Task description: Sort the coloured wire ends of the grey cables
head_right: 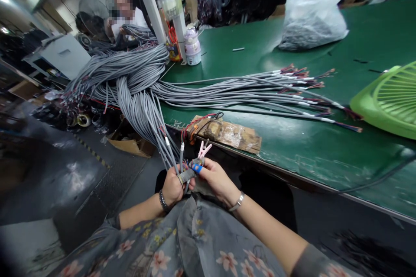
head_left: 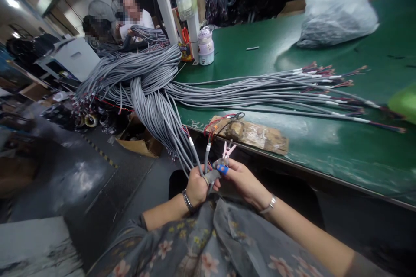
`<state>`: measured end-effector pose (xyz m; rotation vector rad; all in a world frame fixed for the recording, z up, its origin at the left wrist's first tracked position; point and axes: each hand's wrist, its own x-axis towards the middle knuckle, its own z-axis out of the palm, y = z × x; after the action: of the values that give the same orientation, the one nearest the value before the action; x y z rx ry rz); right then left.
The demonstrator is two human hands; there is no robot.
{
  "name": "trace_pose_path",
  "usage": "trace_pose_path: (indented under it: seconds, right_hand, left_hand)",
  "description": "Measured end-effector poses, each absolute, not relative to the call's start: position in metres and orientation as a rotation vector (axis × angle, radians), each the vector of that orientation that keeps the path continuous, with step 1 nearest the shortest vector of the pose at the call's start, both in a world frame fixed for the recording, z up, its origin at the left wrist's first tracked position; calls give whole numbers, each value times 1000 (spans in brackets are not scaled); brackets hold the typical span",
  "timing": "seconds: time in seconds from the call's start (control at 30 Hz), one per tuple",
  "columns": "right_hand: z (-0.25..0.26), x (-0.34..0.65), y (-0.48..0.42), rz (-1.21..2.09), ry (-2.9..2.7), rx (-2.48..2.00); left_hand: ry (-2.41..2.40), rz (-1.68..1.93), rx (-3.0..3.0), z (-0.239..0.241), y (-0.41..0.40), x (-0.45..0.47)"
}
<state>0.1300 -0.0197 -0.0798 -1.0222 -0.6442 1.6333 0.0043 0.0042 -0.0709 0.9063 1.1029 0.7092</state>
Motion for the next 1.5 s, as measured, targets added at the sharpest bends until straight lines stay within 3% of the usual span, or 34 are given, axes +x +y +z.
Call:
trace_pose_path:
  seconds: [0.47,1.5]
  right_hand:
    - [-84,133,-26,1632,-448,-850]
    - [-84,143,15,1522,-289,-815]
  left_hand:
    - [1082,818,810,-66,5,6]
    - [1005,659,839,-67,19,16]
